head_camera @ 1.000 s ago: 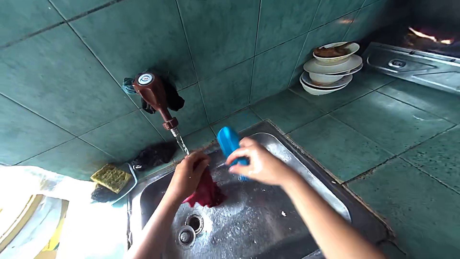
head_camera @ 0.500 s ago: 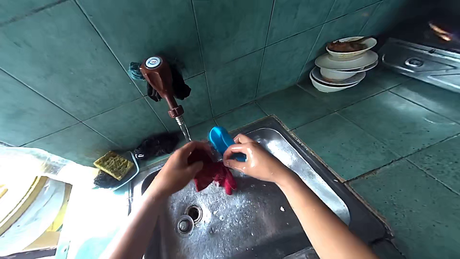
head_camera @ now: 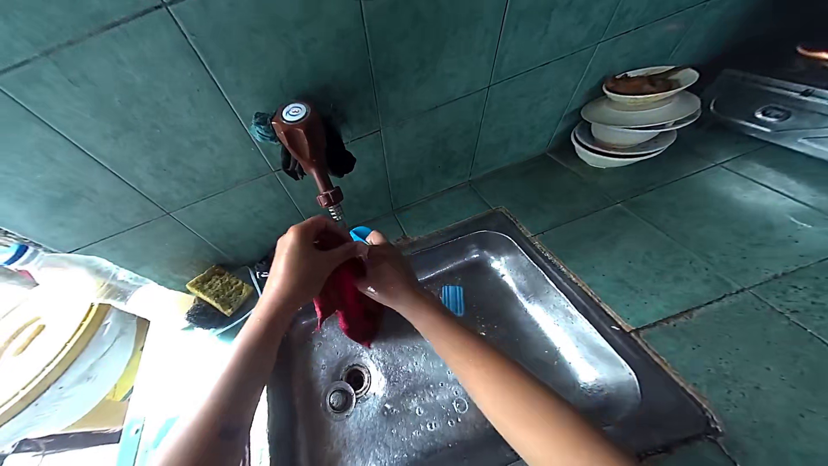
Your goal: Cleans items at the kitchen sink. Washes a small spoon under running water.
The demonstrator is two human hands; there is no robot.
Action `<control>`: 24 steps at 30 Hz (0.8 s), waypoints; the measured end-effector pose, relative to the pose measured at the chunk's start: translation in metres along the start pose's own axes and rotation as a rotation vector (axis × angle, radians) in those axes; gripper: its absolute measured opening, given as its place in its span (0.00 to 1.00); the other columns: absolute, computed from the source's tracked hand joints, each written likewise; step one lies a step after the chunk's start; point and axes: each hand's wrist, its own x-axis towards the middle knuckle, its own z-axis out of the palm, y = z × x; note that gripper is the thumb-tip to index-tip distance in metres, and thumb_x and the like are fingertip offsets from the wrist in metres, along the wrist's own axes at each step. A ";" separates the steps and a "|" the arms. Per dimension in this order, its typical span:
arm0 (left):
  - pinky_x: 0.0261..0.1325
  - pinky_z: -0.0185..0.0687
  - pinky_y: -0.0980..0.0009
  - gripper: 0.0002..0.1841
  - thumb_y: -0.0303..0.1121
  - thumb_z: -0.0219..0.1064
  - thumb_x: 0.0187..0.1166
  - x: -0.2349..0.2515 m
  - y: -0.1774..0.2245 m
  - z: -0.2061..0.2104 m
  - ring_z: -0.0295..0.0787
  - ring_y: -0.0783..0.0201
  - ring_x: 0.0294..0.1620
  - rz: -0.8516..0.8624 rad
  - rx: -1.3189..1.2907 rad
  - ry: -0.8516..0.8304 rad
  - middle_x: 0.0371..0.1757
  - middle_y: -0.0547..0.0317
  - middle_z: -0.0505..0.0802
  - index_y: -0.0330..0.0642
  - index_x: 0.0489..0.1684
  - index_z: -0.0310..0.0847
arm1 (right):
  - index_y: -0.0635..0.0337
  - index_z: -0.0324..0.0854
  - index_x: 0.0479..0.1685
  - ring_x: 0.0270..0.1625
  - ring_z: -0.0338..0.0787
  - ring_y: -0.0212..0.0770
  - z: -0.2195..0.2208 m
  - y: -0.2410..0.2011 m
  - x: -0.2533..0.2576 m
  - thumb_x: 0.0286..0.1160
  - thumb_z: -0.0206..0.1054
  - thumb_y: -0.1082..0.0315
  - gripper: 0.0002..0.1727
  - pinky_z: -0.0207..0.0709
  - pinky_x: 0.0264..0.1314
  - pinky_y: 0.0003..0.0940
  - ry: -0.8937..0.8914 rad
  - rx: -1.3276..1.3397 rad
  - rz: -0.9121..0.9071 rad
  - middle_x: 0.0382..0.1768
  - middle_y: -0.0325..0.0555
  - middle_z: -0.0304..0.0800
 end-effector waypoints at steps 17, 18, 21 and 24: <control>0.47 0.92 0.61 0.13 0.32 0.58 0.87 -0.170 -0.043 0.100 0.93 0.62 0.41 -0.524 -0.899 -0.306 0.44 0.53 0.94 0.32 0.57 0.81 | 0.58 0.92 0.38 0.43 0.89 0.38 -0.162 0.097 -0.057 0.73 0.74 0.70 0.03 0.82 0.51 0.43 -0.225 0.117 0.127 0.40 0.44 0.93; 0.47 0.91 0.62 0.13 0.31 0.57 0.88 -0.178 -0.051 0.128 0.93 0.62 0.42 -0.583 -0.905 -0.340 0.46 0.52 0.93 0.32 0.60 0.78 | 0.59 0.92 0.44 0.46 0.89 0.45 -0.146 0.102 -0.063 0.72 0.76 0.71 0.06 0.82 0.54 0.51 -0.211 0.071 0.154 0.44 0.49 0.93; 0.50 0.90 0.59 0.18 0.31 0.67 0.81 -0.199 -0.081 0.188 0.92 0.59 0.45 -0.602 -0.698 -0.437 0.47 0.48 0.92 0.29 0.64 0.74 | 0.58 0.88 0.52 0.55 0.90 0.57 -0.045 0.087 -0.110 0.64 0.79 0.71 0.16 0.83 0.59 0.63 -0.307 0.050 0.191 0.51 0.58 0.90; 0.61 0.86 0.47 0.24 0.38 0.76 0.71 -0.208 -0.093 0.202 0.94 0.49 0.50 -0.515 -0.271 -0.579 0.47 0.44 0.94 0.30 0.60 0.81 | 0.60 0.81 0.62 0.64 0.85 0.65 0.051 0.063 -0.173 0.66 0.74 0.74 0.22 0.78 0.65 0.66 -0.691 0.124 0.250 0.59 0.66 0.85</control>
